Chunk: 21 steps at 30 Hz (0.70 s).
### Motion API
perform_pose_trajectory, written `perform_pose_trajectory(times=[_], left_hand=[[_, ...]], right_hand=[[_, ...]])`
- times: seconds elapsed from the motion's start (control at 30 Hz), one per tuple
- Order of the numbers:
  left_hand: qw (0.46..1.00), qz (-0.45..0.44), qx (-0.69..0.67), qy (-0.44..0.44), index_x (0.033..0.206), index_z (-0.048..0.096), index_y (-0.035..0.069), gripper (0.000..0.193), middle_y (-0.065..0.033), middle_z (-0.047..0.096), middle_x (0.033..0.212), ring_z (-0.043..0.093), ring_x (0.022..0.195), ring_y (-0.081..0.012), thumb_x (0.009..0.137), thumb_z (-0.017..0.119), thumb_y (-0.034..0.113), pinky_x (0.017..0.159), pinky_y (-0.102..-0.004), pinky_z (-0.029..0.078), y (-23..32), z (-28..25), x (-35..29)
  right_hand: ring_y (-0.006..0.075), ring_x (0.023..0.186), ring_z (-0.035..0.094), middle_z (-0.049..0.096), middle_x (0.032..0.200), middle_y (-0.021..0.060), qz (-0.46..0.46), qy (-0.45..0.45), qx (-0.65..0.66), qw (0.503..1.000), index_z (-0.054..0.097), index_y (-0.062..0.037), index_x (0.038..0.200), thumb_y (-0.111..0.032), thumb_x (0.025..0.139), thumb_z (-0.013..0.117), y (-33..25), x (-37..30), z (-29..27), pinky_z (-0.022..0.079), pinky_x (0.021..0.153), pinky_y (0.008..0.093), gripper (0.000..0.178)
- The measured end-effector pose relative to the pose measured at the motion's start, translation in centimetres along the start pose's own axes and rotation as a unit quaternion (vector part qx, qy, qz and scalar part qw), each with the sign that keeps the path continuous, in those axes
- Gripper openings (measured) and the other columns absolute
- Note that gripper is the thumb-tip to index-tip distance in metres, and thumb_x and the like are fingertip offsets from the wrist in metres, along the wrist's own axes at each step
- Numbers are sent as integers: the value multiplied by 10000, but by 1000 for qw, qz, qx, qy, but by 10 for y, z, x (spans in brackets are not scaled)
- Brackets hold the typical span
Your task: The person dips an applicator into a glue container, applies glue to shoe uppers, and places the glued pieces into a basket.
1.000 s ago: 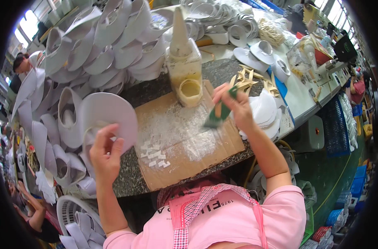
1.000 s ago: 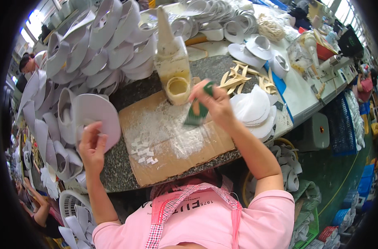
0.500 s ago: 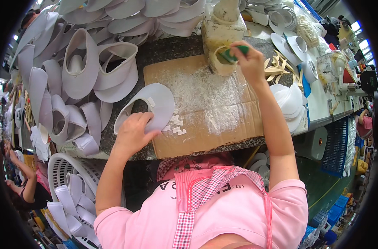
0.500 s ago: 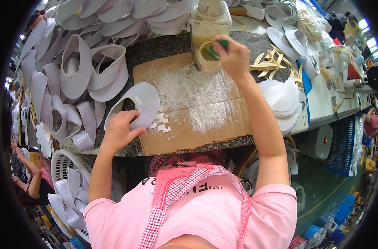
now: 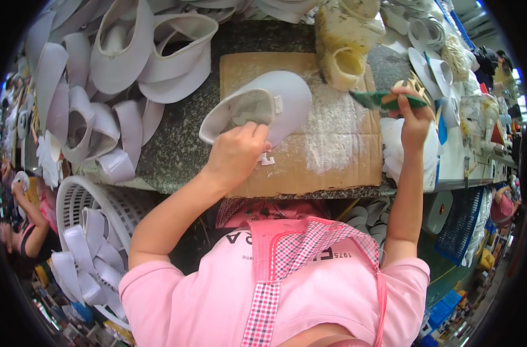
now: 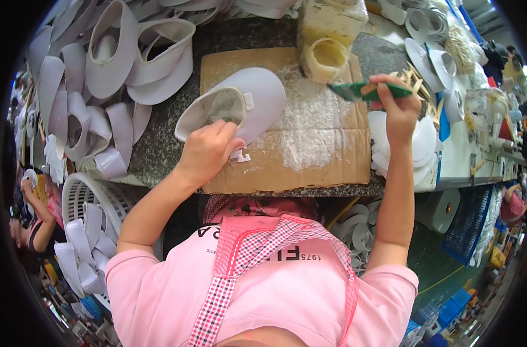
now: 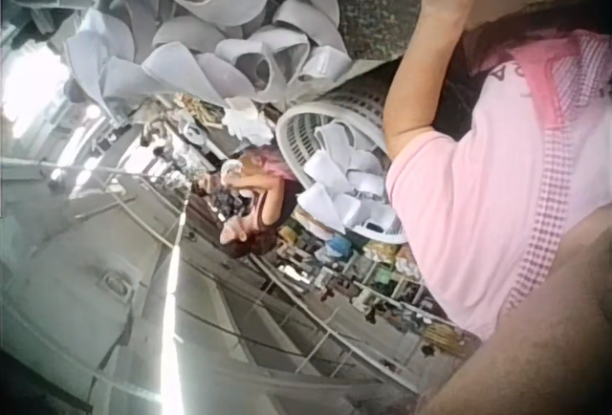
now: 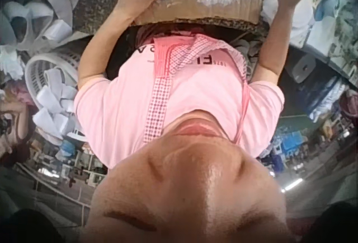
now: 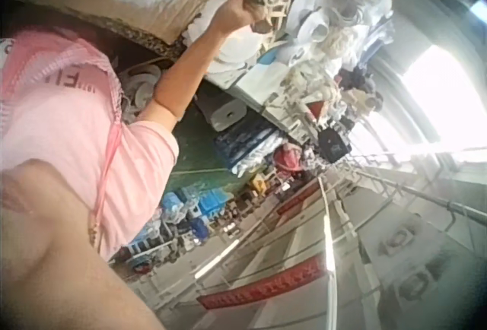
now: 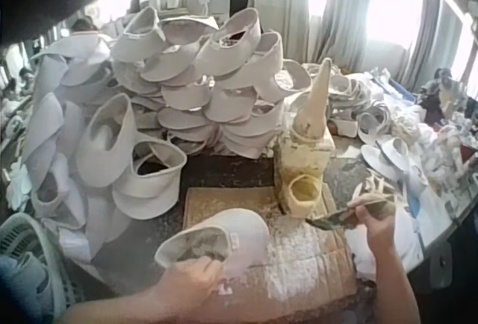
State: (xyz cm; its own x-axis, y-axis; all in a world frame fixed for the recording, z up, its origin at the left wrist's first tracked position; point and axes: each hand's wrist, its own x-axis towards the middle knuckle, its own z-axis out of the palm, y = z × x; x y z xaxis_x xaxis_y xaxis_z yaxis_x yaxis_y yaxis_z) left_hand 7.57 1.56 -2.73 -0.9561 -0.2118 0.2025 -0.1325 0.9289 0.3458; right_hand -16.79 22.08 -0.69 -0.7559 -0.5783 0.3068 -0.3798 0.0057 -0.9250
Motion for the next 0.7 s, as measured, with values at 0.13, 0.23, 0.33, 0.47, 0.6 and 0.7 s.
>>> perform_pose_trajectory(times=[0.13, 0.23, 0.33, 0.47, 0.6, 0.7], left_hand=[[994, 38, -39, -98, 857, 557, 39, 272, -89, 500, 821, 511, 793, -231, 624, 653, 140, 669, -331, 431, -6, -15, 6], [990, 95, 40, -95, 836, 580, 37, 287, -100, 483, 964, 454, 964, -260, 582, 667, 137, 798, -360, 395, -11, -24, 14], [990, 124, -19, -63, 820, 599, 39, 296, -115, 469, 1038, 392, 1068, -296, 553, 681, 140, 883, -378, 346, -24, -19, 17], [988, 115, -70, -77, 838, 601, 46, 327, -136, 460, 1069, 368, 1111, -297, 542, 693, 150, 912, -362, 332, -37, -17, 16], [984, 75, -127, -99, 825, 611, 63, 314, -126, 474, 1001, 440, 993, -284, 540, 698, 164, 845, -361, 369, -41, -17, 14], [982, 72, -140, -109, 804, 613, 67, 292, -105, 486, 905, 473, 884, -269, 547, 696, 175, 772, -353, 395, -37, -18, 19]], right_hand=[[136, 682, 564, 596, 779, 93, -66, -87, 152, 982, 579, 26, 873, -53, 789, 535, -12, -20, 46, 426, 523, 208, 124], [110, 718, 559, 602, 790, 59, -18, -229, 95, 969, 591, -11, 872, -1, 776, 522, 2, -12, 94, 430, 560, 201, 119], [92, 722, 555, 603, 791, 39, -38, -133, 105, 985, 598, -28, 860, 42, 752, 520, 21, 20, 119, 427, 580, 192, 150], [81, 716, 552, 605, 775, 40, -73, -270, 58, 958, 606, -14, 826, 63, 724, 521, 19, 19, 120, 415, 573, 182, 154], [87, 692, 556, 606, 758, 48, 43, -370, 86, 924, 603, -8, 831, 57, 736, 506, 5, 13, 98, 414, 548, 183, 151], [77, 645, 554, 606, 729, 34, -31, -201, 144, 968, 604, -23, 846, 30, 755, 504, 4, 35, 128, 403, 507, 182, 145]])
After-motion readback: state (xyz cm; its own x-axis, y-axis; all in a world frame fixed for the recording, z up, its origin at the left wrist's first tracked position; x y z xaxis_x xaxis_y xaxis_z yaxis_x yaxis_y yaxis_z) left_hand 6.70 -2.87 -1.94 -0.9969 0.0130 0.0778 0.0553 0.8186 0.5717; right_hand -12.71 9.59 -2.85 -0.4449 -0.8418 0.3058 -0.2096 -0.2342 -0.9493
